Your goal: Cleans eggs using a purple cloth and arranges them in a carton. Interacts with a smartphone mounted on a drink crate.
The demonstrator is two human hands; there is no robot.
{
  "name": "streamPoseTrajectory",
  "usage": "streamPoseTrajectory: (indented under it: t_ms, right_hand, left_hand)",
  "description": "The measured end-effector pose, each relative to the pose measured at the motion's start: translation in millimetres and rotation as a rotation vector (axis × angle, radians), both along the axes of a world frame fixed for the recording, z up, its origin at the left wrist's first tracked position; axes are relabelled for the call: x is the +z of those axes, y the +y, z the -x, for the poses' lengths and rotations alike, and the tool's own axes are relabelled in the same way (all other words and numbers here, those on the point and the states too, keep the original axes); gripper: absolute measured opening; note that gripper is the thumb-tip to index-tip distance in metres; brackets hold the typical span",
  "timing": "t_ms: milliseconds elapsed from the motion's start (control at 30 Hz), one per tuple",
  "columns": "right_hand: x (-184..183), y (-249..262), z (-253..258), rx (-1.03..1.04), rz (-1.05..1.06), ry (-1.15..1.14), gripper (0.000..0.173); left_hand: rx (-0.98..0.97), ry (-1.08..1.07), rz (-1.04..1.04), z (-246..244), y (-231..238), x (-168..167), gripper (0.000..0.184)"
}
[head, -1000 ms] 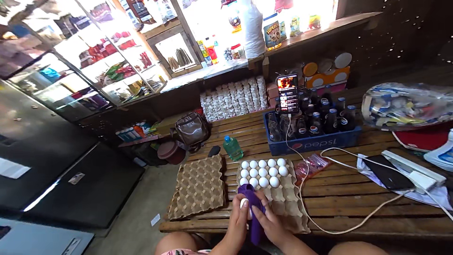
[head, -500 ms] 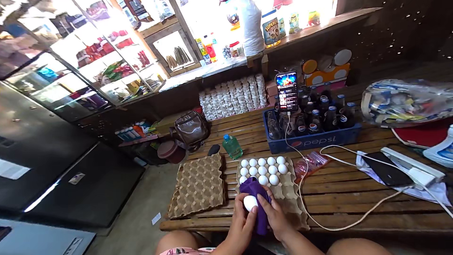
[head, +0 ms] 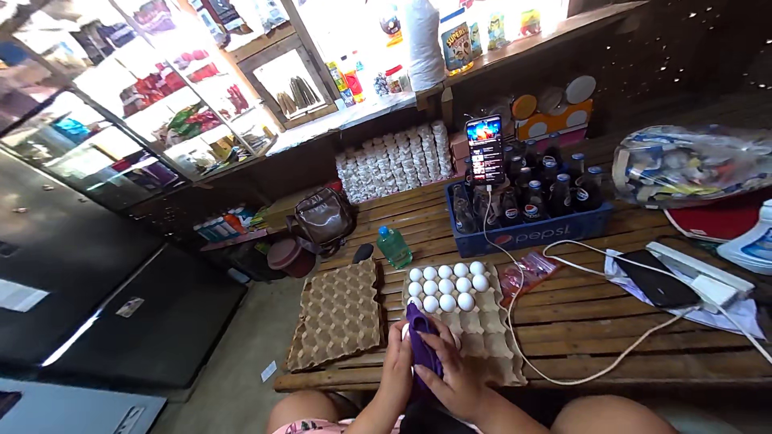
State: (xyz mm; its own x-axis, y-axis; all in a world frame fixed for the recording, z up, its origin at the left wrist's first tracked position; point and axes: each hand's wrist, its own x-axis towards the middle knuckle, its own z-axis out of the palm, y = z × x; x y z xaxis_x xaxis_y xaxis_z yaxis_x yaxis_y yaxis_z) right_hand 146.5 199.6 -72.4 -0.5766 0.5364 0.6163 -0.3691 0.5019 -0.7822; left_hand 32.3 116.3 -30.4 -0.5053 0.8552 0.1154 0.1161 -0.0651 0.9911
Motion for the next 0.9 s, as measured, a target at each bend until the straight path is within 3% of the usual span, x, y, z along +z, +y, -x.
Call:
streamPoseTrajectory:
  t_ms: [100, 233, 433, 633, 900]
  right_hand:
    - [-1, 0, 0, -0.008, 0.156, 0.06, 0.047]
    - [16, 2, -7, 0.103, 0.601, 0.082, 0.052]
    - [34, 12, -11, 0.172, 1.122, -0.061, 0.055]
    - [28, 15, -10, 0.347, 1.267, -0.018, 0.057]
    - [33, 12, -9, 0.323, 1.237, -0.034, 0.058]
  left_hand:
    - [-0.025, 0.07, -0.025, -5, 0, -2, 0.046]
    - [-0.096, 0.186, -0.07, -10, -2, -4, 0.046]
    - [-0.159, 0.652, -0.103, -2, -5, -3, 0.049]
    - [-0.168, 0.819, -0.175, 12, 2, 6, 0.038]
    - [-0.022, 0.89, -0.097, 31, 4, 8, 0.041]
